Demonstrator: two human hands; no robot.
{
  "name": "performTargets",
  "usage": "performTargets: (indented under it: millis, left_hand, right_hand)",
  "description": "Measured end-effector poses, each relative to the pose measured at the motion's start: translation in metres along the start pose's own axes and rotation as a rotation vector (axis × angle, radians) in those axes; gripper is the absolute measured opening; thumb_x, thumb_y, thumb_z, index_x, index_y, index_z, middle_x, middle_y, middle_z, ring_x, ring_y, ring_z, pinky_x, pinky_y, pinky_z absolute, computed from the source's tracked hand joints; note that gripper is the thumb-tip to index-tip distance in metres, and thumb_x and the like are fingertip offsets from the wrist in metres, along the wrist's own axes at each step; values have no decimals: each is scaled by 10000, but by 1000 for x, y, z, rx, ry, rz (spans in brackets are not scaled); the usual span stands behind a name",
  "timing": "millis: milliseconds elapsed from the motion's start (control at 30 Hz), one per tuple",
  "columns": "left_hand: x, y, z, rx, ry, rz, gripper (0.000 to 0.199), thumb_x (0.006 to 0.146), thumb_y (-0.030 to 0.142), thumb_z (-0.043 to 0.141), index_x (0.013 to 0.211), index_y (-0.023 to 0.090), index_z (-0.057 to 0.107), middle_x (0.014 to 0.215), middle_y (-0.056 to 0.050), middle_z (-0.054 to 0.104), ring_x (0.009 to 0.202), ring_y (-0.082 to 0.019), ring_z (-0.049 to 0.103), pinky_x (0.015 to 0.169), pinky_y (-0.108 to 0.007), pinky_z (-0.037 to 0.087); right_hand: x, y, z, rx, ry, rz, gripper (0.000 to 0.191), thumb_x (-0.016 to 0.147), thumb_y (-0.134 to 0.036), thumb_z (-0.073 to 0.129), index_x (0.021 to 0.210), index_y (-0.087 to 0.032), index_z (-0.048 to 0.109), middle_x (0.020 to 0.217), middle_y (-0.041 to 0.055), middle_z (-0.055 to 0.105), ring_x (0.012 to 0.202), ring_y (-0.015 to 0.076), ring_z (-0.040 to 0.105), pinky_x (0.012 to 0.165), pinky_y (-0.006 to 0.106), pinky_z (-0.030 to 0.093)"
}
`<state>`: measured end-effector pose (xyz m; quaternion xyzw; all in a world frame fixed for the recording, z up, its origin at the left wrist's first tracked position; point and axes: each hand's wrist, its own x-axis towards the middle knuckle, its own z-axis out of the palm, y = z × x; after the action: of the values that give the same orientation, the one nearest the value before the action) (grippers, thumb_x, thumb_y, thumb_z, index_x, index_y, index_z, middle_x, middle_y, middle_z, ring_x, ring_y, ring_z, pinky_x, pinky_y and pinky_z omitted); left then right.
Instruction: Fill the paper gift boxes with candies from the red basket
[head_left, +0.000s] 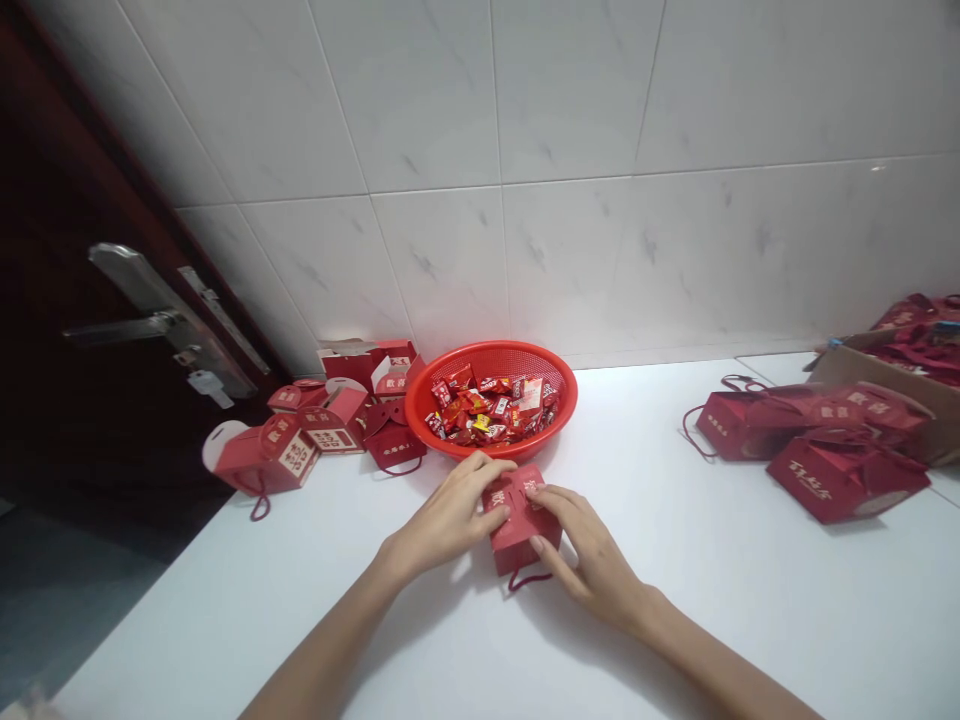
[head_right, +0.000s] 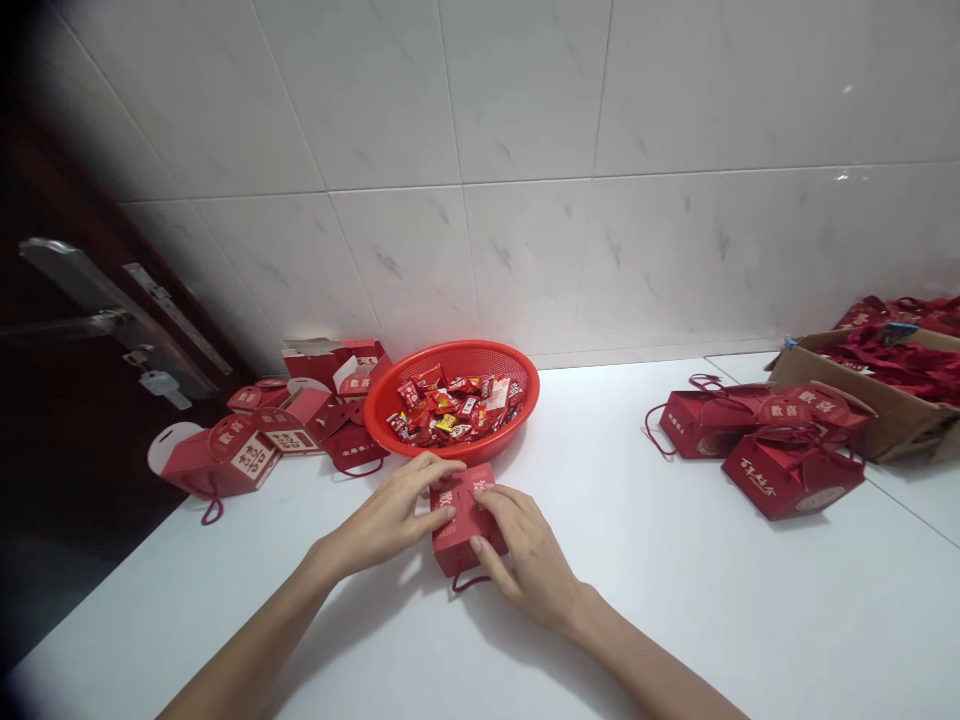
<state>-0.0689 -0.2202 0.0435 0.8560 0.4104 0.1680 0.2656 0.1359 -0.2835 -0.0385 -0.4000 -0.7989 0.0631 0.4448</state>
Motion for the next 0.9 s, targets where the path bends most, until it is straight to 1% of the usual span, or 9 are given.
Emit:
performTargets:
  millis: [133,233,333,433,567,633,700,800,900]
  left_hand:
    - [-3,1,6,37,59,-32,354,892,295,596,1238,223,619,1172,-79,598,1124,-253,580,1004,-415,480]
    - [-2,6,16,48,80,-66,337,913,365,585,1213,216,626,1164,-89,592,1073,-258,598,964,-432,497]
    - [1,9,27,69,88,-81,357,913,435,582,1190,215,631,1107,-91,605,1033,-271,597,912,-445,510]
    - [5,11,37,18,61,-46,323,967,439,488,1162,222,627,1073,-83,623,1010,-255,602,894,-429,516]
    - [10,12,43,-128,-5,76,347,1009,418,424,1267,242,577,1203,-85,620,1123,-232,597,983,-397,497]
    - [11,11,43,-169,-21,107,385,998,420,452,1330,244,533,1275,-92,599,1157,-232,592,988,-384,506]
    - [11,10,39,-177,-10,103,403,982,422,481,1337,237,525,1286,-99,595,1106,-231,621,946,-380,534]
    - [10,7,28,-145,34,112,366,969,414,505,1284,240,570,1285,-99,601,1034,-224,655,919,-388,552]
    - [7,2,13,-80,75,126,318,966,409,509,1205,238,631,1304,-99,602,1045,-231,661,922,-387,554]
  right_hand:
    - [0,-3,5,-63,40,14,353,979,-242,495,1330,-208,478,1333,178,590,1246,290,577,991,503,548]
    - [0,-6,6,-146,63,62,306,978,-313,507,1258,-198,547,1388,198,542,1262,315,563,980,515,545]
    - [-2,-6,4,-226,63,126,325,964,-401,529,1214,-198,575,1418,207,510,1284,342,540,987,541,528]
    - [-6,-4,1,-296,54,206,411,917,-500,587,1197,-199,579,1447,223,473,1313,381,504,974,564,520]
    - [-11,2,-10,-319,47,272,401,890,-471,621,1181,-201,571,1385,214,524,1264,370,530,944,543,529]
    - [-14,10,-24,-307,69,289,380,882,-459,624,1165,-211,574,1326,189,568,1206,344,562,934,523,529]
    - [-20,25,-44,-336,129,320,385,868,-475,630,1146,-214,583,1279,176,594,1185,342,566,935,528,513]
    - [-38,60,-83,-485,259,405,388,861,-491,610,1134,-216,592,1235,171,611,1180,367,547,935,565,474]
    - [-62,99,-123,-667,357,481,408,849,-510,582,1107,-195,594,1213,188,611,1184,382,530,952,573,439]
